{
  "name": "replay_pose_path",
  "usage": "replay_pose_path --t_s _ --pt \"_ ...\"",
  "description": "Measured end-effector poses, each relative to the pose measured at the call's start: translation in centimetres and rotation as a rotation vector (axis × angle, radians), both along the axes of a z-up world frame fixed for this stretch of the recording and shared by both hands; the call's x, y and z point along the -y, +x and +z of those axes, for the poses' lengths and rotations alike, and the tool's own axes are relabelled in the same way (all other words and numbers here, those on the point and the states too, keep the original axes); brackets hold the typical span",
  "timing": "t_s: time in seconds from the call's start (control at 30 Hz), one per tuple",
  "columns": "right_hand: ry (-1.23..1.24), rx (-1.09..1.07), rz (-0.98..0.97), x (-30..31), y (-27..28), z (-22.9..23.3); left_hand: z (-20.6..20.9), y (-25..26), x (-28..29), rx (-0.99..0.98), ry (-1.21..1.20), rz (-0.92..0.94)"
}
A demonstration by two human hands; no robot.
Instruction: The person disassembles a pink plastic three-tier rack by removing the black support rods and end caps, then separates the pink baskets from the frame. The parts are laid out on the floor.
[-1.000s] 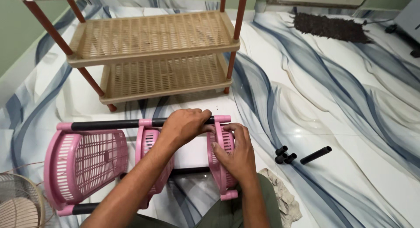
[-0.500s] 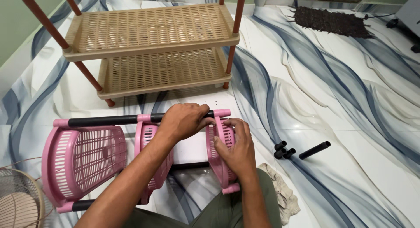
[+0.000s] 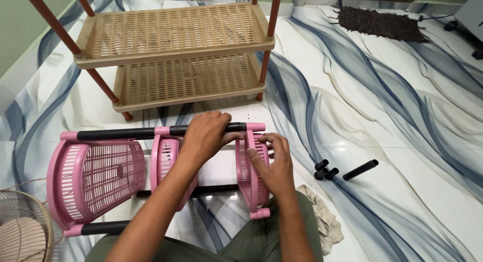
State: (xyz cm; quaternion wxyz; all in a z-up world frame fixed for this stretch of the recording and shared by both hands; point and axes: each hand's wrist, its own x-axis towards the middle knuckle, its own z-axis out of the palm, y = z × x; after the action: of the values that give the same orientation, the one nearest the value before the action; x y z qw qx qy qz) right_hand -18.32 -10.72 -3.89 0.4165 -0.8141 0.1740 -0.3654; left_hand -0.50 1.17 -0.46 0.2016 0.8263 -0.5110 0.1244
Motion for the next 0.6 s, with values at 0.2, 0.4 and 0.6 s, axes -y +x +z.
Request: replay_pose_path --t_s 0.2,0.4,0.6 --pt "0.23 -0.001 0.219 5.0 2.1 -0.2 0.0 -0.7 -4.1 0.178 -0.241 0.131" --pt "0.612 -0.094 0.692 7.9 5.5 -1.9 0.0 -2.1 -4.6 0.039 -0.311 0.136" --pt "0.668 -0.096 0.772 8.1 6.1 -3.6 0.4 -2.8 -4.4 -0.015 -0.347 0.123"
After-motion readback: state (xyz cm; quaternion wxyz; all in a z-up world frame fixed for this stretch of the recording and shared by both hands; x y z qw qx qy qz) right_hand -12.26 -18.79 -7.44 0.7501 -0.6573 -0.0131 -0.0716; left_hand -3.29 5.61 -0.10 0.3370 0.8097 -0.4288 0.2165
